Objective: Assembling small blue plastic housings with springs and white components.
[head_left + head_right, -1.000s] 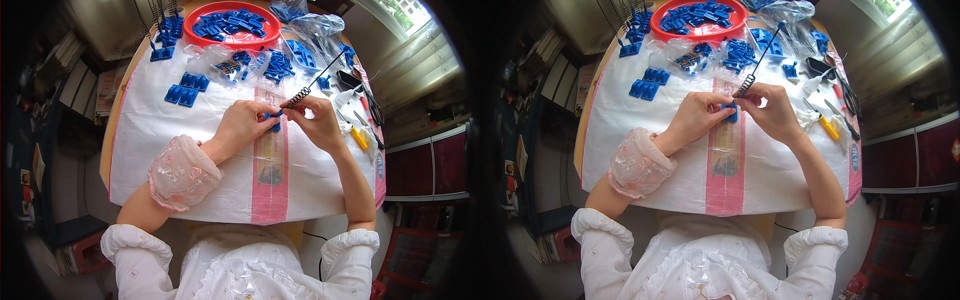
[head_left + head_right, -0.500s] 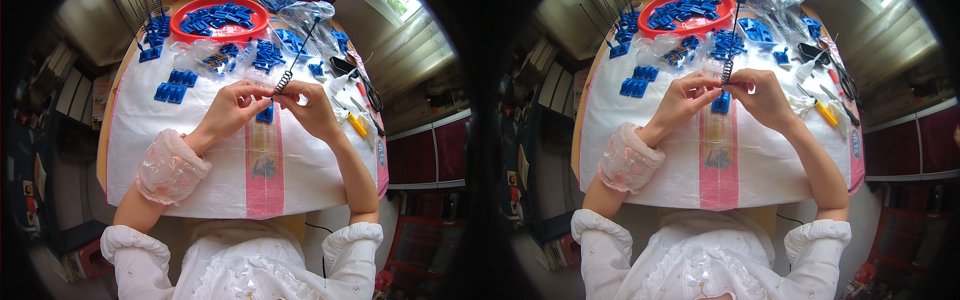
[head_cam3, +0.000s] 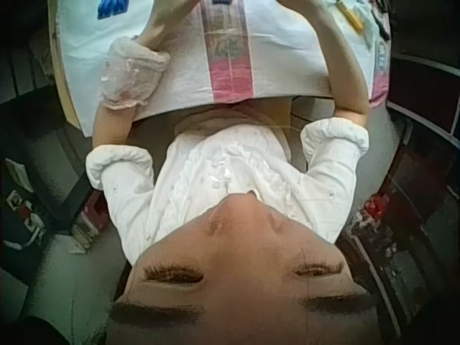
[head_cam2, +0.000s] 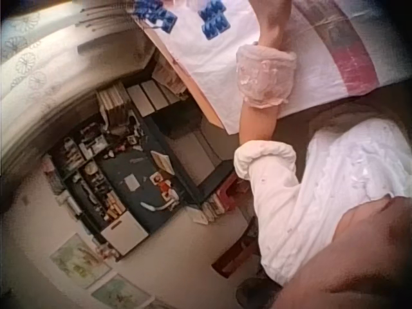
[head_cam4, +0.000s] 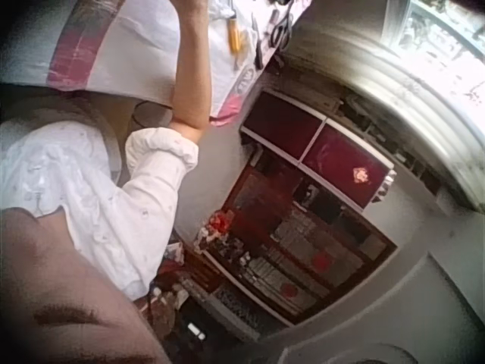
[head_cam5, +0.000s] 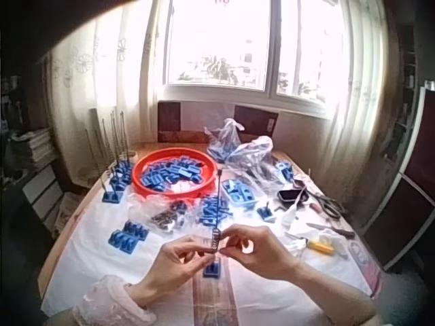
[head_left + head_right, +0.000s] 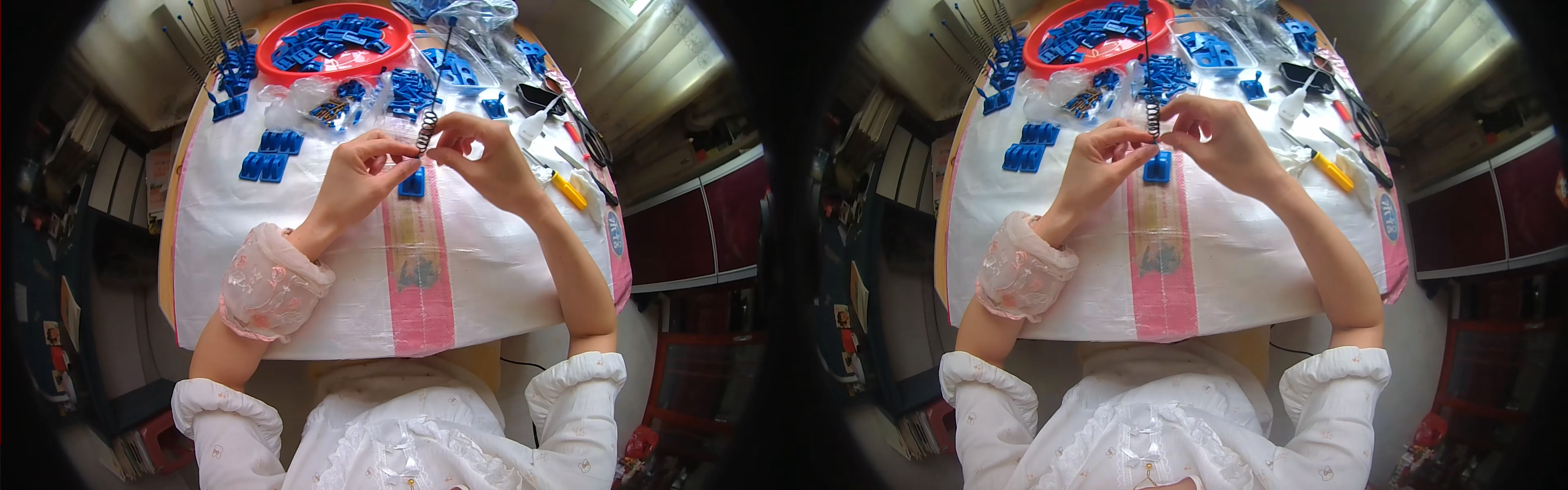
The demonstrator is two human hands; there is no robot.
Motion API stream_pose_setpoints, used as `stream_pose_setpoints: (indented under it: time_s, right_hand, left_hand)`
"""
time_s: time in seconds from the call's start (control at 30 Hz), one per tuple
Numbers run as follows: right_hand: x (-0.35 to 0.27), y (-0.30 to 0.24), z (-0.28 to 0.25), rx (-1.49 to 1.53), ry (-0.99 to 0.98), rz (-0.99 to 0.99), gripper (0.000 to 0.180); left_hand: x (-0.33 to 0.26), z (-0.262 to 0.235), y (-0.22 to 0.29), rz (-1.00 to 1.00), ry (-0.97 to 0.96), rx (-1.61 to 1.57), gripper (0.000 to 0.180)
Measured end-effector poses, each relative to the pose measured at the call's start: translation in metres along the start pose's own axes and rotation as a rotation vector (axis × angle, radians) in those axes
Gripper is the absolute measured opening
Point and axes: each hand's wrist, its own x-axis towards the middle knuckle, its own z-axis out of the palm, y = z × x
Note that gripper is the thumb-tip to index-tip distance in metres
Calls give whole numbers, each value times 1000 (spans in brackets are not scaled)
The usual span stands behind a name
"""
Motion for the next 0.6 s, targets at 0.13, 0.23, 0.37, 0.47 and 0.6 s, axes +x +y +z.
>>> stream_pose_setpoints:
  time_s: [0.13,0.23,0.37,0.47,0.6]
  right_hand:
    - [7,-6,-45,-107,59,100,13]
    - [-4,-16,-100,-225,-39,311,17]
    - [-29,20,-136,-417,50,514,33]
    - [-37,72,-139,-487,145,508,64]
    - [-33,110,-122,-479,197,434,58]
  left_hand:
    - [0,-2,4,29,28,63,15]
    - [-1,-2,4,19,54,-13,15]
    - [1,-5,6,-30,43,25,13]
    - [4,-11,2,-61,36,32,12]
    - [4,-14,1,-31,65,39,12]
